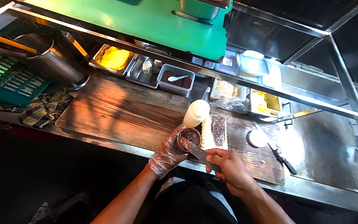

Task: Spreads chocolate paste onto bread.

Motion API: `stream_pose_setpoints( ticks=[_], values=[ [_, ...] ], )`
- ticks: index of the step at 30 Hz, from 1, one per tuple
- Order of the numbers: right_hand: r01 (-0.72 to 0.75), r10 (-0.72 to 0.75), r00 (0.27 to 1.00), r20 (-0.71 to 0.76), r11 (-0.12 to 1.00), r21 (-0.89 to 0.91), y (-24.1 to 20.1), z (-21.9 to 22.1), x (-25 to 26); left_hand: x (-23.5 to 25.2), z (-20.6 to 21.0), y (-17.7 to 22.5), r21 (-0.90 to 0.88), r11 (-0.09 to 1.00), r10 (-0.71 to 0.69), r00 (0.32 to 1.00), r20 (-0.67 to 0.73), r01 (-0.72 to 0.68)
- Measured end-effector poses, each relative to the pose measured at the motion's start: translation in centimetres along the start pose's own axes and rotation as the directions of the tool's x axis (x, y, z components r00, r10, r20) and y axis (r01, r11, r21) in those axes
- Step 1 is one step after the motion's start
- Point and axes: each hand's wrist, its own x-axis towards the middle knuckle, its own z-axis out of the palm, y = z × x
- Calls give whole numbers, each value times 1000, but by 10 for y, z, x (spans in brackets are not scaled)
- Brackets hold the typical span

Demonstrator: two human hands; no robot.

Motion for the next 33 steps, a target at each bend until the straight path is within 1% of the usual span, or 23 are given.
stream_pose_setpoints(
  ticks=[2,5,6,9,11,12,13,14,15,16,17,18,19,20,21,22,24,25,26,29,30,31,33],
  values=[
    [-27,19,999,47,986,167,15,-4,2,1,2,-1,30,999,46,999,-15,-46],
    [4,-46,991,125,949,315,36,-10,6,2,3,-2,160,980,129,990,-48,-120],
    [21,-82,984,158,933,358,42,-15,6,2,2,-3,165,978,134,990,-43,-126],
    [80,-223,937,267,885,460,52,-35,2,-7,-5,-5,141,986,83,996,4,-83],
    [141,-270,932,242,885,443,53,-55,-3,-21,-13,-7,164,986,-38,999,26,33],
    [191,-286,939,193,897,399,53,-67,-5,-31,-16,-8,189,978,-94,996,-1,92],
    [254,-307,943,126,912,322,54,-80,-5,-40,-17,-9,186,973,-130,990,-61,139],
    [319,-333,942,46,928,194,56,-93,-3,-49,-17,-11,164,973,-140,982,-127,160],
    [379,-379,925,-20,925,1,59,-105,3,-57,-18,-12,134,976,-146,973,-178,171],
    [422,-452,890,-67,870,-256,64,-116,11,-64,-19,-14,104,978,-155,962,-224,182],
    [421,-536,839,-90,745,-518,71,-125,21,-71,-19,-15,79,978,-168,949,-267,195],
    [378,-612,786,-86,587,-715,78,-131,30,-78,-17,-15,57,975,-187,931,-313,215],
    [332,-675,735,-66,443,-833,87,-133,38,-85,-15,-16,28,972,-209,910,-359,235],
    [289,-719,694,-30,317,-903,96,-133,44,-91,-13,-17,6,966,-234,886,-400,258],
    [259,-751,660,15,209,-943,107,-131,46,-97,-10,-17,-11,960,-257,862,-437,281],
    [245,-772,633,58,129,-961,118,-127,41,-104,-8,-15,-17,953,-276,841,-465,303],
    [259,-808,576,119,42,-965,138,-121,23,-116,-5,-12,-14,947,-282,813,-509,320],
    [275,-816,563,128,40,-961,142,-120,16,-123,-4,-11,-11,943,-289,803,-521,332],
    [298,-822,556,118,65,-952,142,-120,13,-131,-1,-10,-10,934,-308,793,-526,356],
    [324,-796,605,27,215,-921,112,-125,40,-149,14,-9,26,890,-372,756,-538,456],
    [331,-797,603,28,218,-918,108,-125,54,-158,20,-10,58,862,-397,742,-541,504],
    [339,-798,600,57,189,-922,110,-124,61,-169,26,-9,95,829,-421,726,-544,551],
    [361,-765,624,162,98,-927,121,-120,45,-185,34,-7,154,790,-435,720,-542,593]
  ],
)
